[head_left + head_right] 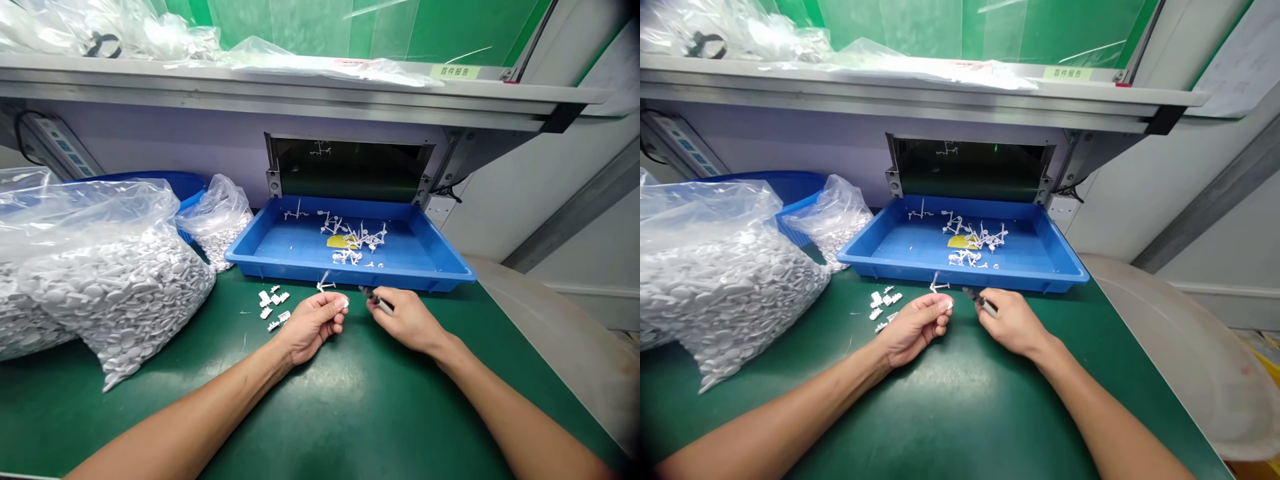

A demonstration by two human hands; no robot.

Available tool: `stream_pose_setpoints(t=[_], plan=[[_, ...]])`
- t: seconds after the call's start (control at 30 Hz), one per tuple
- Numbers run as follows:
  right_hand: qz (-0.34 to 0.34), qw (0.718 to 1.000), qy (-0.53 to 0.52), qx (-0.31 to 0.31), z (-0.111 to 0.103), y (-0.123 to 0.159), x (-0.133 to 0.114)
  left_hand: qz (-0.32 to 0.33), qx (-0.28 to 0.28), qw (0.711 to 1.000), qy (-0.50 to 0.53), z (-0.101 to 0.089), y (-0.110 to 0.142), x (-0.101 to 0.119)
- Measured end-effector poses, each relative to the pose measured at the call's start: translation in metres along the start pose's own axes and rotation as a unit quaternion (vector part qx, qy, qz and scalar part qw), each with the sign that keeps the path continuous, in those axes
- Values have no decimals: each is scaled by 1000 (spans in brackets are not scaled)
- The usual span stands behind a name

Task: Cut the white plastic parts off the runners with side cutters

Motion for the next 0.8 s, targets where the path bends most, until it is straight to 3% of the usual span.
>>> stream_pose_setpoints(t=[0.13,0.2,0.23,0.3,0.37,0.4,0.47,0.53,0.57,0.63,0.7,0.77,0.8], plan=[[21,998,-14,59,-13,1,5,36,6,996,-78,8,4,7],[-5,999,3,41,-4,3,2,104,25,977,-187,15,18,35],[-17,999,14,24,3,4,1,154,43,952,-261,19,29,59],[-27,999,27,-15,17,6,2,274,98,854,-431,31,59,122],[-24,998,28,-42,27,6,5,376,184,691,-589,44,94,195],[-21,998,26,-49,30,6,7,389,235,611,-648,46,106,229],[-19,998,22,-55,32,6,8,332,333,496,-730,34,112,289],[-24,998,20,-56,31,6,9,187,391,419,-798,6,100,331],[-27,998,19,-54,31,6,9,124,399,396,-818,-6,92,344],[-30,998,19,-51,30,6,9,68,396,379,-834,-18,81,359],[-27,998,22,-43,27,5,10,80,379,380,-840,-13,75,358],[-27,999,25,-35,22,5,10,131,349,407,-834,1,72,339],[-30,999,28,-33,20,5,9,156,320,437,-826,8,69,322]])
Point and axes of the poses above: each hand's wrist, its own y-axis away from the middle knuckle, its own z-axis out of the palm, x = y × z, the point moved 9 cm from there along -y, towards the middle knuckle, and after that the axes turned 2 degrees about -z, right-handed, at the moved point
